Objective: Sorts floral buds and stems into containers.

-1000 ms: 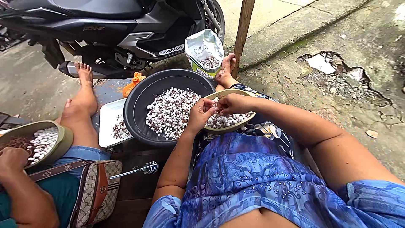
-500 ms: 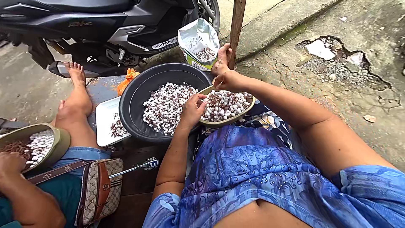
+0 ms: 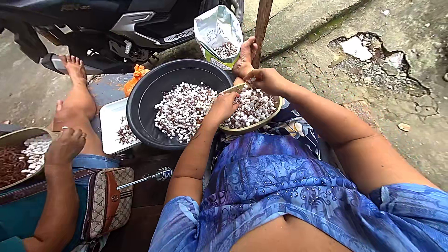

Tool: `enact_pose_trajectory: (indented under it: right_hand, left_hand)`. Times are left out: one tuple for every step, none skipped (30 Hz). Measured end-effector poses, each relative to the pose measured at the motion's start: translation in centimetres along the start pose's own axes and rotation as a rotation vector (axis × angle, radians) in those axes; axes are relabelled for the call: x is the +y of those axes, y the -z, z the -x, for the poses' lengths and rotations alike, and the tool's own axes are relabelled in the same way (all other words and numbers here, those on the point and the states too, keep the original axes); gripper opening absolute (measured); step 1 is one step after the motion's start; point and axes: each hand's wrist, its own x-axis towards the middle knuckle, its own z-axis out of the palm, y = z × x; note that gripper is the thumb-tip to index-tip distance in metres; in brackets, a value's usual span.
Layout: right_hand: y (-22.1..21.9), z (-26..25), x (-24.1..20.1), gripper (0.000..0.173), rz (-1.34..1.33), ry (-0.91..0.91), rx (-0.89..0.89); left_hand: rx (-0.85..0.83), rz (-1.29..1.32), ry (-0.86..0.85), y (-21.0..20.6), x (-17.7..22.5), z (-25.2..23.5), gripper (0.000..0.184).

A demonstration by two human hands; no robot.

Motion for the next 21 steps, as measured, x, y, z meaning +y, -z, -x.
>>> enact_pose_trajectory:
  right_hand:
    - [0.1, 0.0, 0.0, 0.028, -0.100, -0.038, 0.010]
    - [0.1, 0.0, 0.0, 0.028, -0.214, -0.080, 0.013]
    - [0.1, 0.0, -0.1, 0.029, -0.320, -0.116, 0.013]
    - [0.0, 0.1, -0.1, 0.030, -0.408, -0.143, 0.007]
    - [0.0, 0.2, -0.1, 0.030, -0.475, -0.158, -0.002]
    - [0.0, 0.2, 0.0, 0.030, -0.524, -0.159, -0.005]
    - [-0.1, 0.2, 0.1, 0.030, -0.558, -0.149, -0.001]
    - [-0.1, 0.3, 0.3, 0.031, -0.575, -0.134, 0.006]
    - [-0.1, 0.2, 0.5, 0.032, -0.583, -0.112, 0.010]
    - [-0.1, 0.2, 0.6, 0.032, -0.582, -0.087, 0.009]
    - [0.0, 0.3, 0.7, 0.031, -0.571, -0.063, 0.006]
    - [0.0, 0.4, 0.7, 0.030, -0.556, -0.048, 0.006]
    - [0.1, 0.4, 0.6, 0.029, -0.546, -0.042, 0.005]
    - [0.1, 0.5, 0.6, 0.029, -0.549, -0.040, 0.004]
    - [0.1, 0.5, 0.6, 0.029, -0.557, -0.042, 0.002]
    - [0.1, 0.5, 0.5, 0.029, -0.572, -0.052, 0.000]
    - [0.0, 0.5, 0.5, 0.029, -0.597, -0.071, -0.002]
    - [-0.1, 0.5, 0.4, 0.028, -0.617, -0.097, -0.008]
    - [-0.1, 0.6, 0.2, 0.028, -0.622, -0.124, -0.025]
    - [-0.2, 0.8, 0.1, 0.027, -0.607, -0.139, -0.053]
    - [-0.2, 1.0, -0.2, 0.027, -0.572, -0.138, -0.097]
  left_hand:
    - [-0.005, -0.005, 0.012, -0.2, 0.1, -0.2, 0.038]
    - [0.010, -0.006, 0.022, -0.4, 0.1, -0.3, 0.037]
    - [0.030, -0.009, 0.033, -0.6, 0.1, -0.4, 0.035]
    - [0.050, -0.010, 0.039, -0.9, -0.1, -0.4, 0.033]
    - [0.054, -0.006, 0.046, -1.0, -0.2, -0.4, 0.032]
    - [0.050, 0.004, 0.054, -1.0, -0.2, -0.3, 0.030]
    - [0.054, 0.018, 0.059, -1.1, -0.2, -0.2, 0.028]
    - [0.073, 0.039, 0.055, -1.1, -0.3, -0.1, 0.026]
    - [0.102, 0.059, 0.051, -1.1, -0.3, 0.1, 0.024]
    - [0.140, 0.081, 0.044, -1.0, -0.3, 0.3, 0.023]
    - [0.186, 0.111, 0.037, -1.0, -0.3, 0.5, 0.022]
    - [0.234, 0.141, 0.035, -0.9, -0.3, 0.8, 0.021]
    - [0.283, 0.179, 0.033, -0.7, -0.3, 1.1, 0.020]
    - [0.329, 0.222, 0.035, -0.5, -0.3, 1.3, 0.020]
    - [0.370, 0.273, 0.044, -0.3, -0.3, 1.5, 0.020]
    - [0.411, 0.327, 0.053, -0.1, -0.4, 1.7, 0.020]
    - [0.446, 0.380, 0.062, 0.0, -0.5, 1.8, 0.019]
    - [0.471, 0.426, 0.071, 0.0, -0.7, 2.0, 0.019]
    - [0.484, 0.467, 0.075, 0.0, -0.8, 2.2, 0.019]
    - [0.486, 0.503, 0.073, 0.1, -0.9, 2.5, 0.019]
    - [0.473, 0.542, 0.067, 0.3, -1.0, 2.8, 0.020]
